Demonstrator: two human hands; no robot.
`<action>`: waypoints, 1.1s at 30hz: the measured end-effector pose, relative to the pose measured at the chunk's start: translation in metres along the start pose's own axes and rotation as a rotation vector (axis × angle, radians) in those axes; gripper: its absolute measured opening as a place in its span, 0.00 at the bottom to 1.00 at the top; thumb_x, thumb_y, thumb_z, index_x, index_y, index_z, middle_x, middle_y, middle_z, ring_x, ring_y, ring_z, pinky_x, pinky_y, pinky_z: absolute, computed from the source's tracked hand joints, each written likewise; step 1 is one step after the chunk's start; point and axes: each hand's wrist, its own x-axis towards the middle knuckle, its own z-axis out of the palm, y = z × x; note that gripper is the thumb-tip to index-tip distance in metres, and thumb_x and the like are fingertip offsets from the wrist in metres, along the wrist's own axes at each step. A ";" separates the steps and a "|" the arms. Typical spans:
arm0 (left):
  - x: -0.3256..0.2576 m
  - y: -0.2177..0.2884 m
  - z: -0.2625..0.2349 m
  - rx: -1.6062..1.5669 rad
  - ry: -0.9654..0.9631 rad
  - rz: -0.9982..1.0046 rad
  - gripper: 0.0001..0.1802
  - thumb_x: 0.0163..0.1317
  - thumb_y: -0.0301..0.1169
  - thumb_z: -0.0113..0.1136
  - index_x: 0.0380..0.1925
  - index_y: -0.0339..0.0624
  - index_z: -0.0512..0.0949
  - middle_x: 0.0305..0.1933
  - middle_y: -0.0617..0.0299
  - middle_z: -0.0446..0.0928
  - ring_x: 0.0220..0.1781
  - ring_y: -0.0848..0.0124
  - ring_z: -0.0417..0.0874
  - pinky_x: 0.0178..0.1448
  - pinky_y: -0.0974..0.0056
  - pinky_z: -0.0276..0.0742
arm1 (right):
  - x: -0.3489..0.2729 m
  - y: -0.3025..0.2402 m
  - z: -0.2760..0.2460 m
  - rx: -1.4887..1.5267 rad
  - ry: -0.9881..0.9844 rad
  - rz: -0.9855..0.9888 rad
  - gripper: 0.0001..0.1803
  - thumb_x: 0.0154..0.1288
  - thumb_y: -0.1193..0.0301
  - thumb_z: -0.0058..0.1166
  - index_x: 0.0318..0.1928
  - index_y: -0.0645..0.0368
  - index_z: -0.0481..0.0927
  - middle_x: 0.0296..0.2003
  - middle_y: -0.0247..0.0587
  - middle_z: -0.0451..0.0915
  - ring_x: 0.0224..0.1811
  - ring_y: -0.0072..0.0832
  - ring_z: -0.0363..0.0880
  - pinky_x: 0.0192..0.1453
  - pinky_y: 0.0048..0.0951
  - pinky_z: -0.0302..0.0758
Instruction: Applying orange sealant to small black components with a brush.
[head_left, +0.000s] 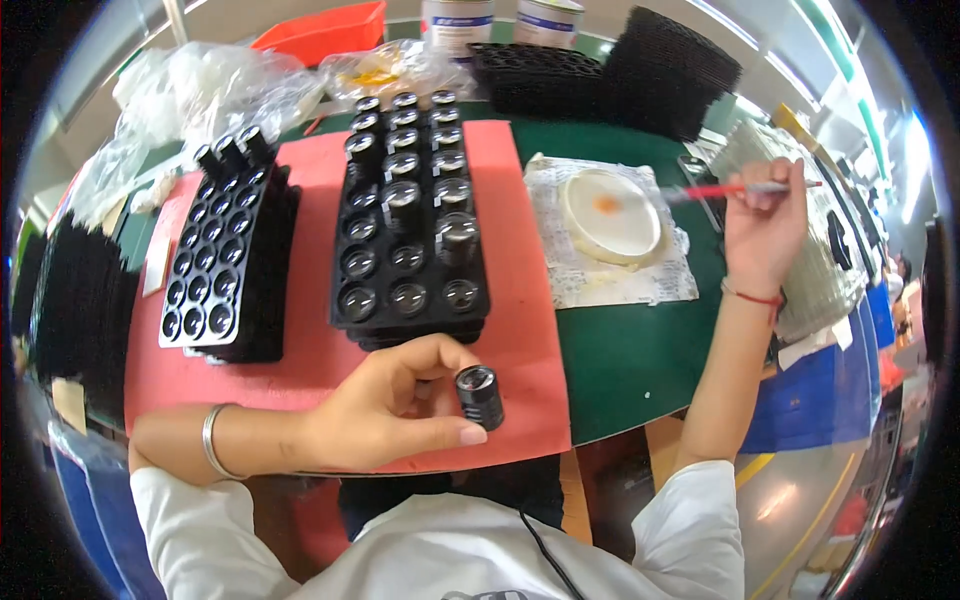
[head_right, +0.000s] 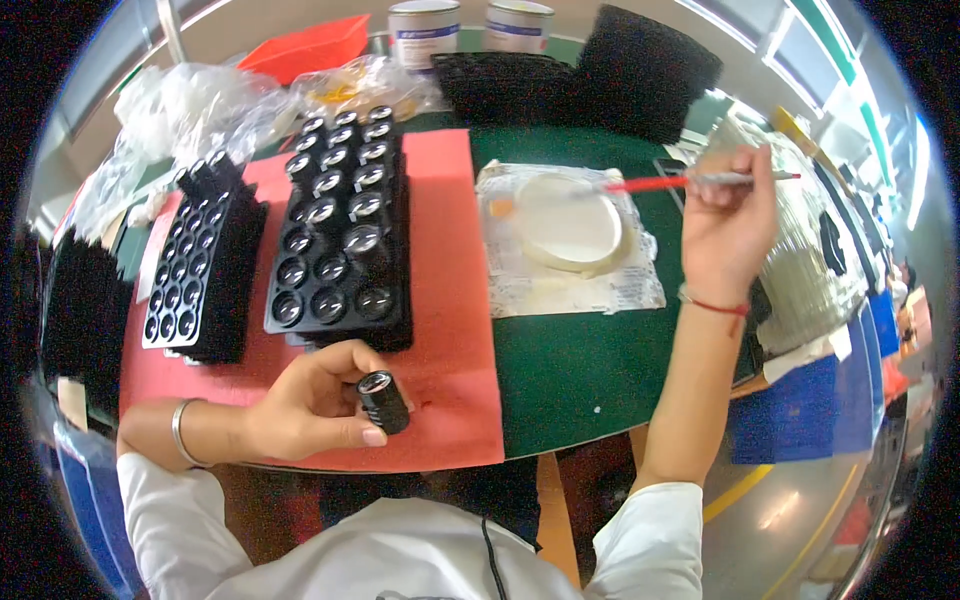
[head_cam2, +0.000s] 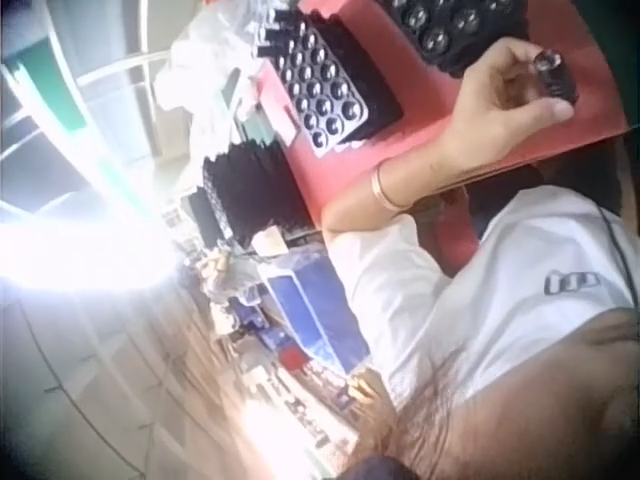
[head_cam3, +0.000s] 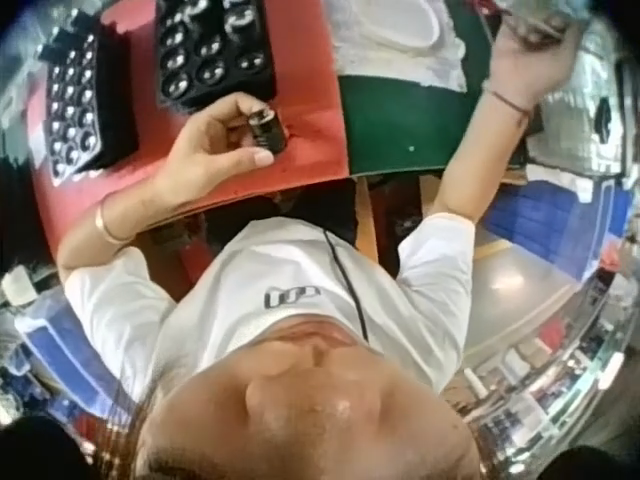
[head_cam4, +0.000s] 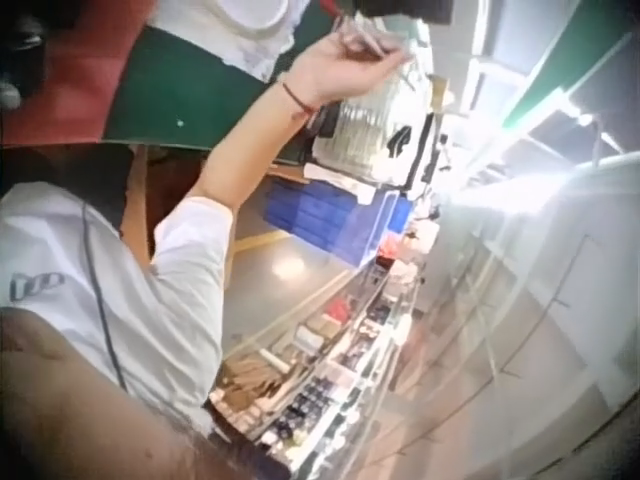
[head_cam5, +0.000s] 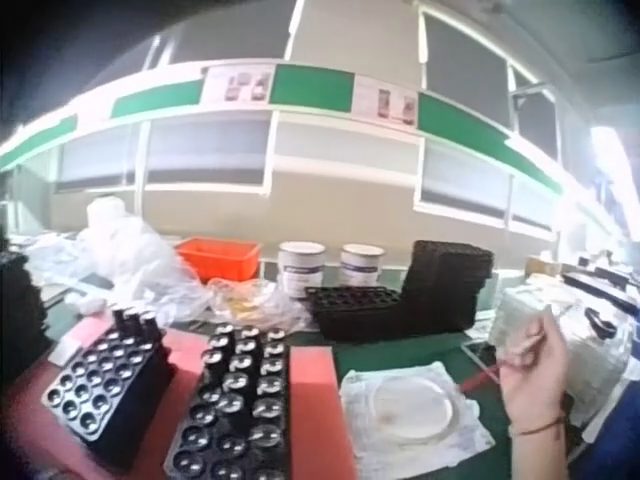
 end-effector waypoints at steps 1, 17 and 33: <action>0.001 0.000 -0.001 -0.014 -0.020 0.003 0.16 0.52 0.21 0.62 0.39 0.38 0.68 0.38 0.68 0.70 0.31 0.86 0.67 0.36 0.77 0.66 | -0.003 -0.003 0.008 0.034 -0.097 0.070 0.15 0.67 0.63 0.40 0.25 0.57 0.66 0.14 0.28 0.55 0.18 0.18 0.52 0.27 0.23 0.53; 0.003 -0.002 -0.013 -0.126 -0.054 -0.012 0.15 0.50 0.21 0.64 0.33 0.41 0.67 0.32 0.68 0.70 0.33 0.81 0.70 0.38 0.74 0.68 | -0.032 0.005 0.024 -0.123 -0.672 0.190 0.15 0.64 0.60 0.45 0.26 0.56 0.66 0.19 0.35 0.65 0.23 0.23 0.58 0.28 0.24 0.57; 0.005 -0.006 -0.013 -0.159 -0.087 0.066 0.12 0.53 0.23 0.62 0.35 0.42 0.69 0.31 0.73 0.69 0.25 0.86 0.63 0.33 0.77 0.64 | -0.031 0.002 0.026 -0.309 -0.671 0.126 0.16 0.64 0.60 0.46 0.25 0.59 0.67 0.17 0.36 0.65 0.21 0.25 0.60 0.27 0.26 0.58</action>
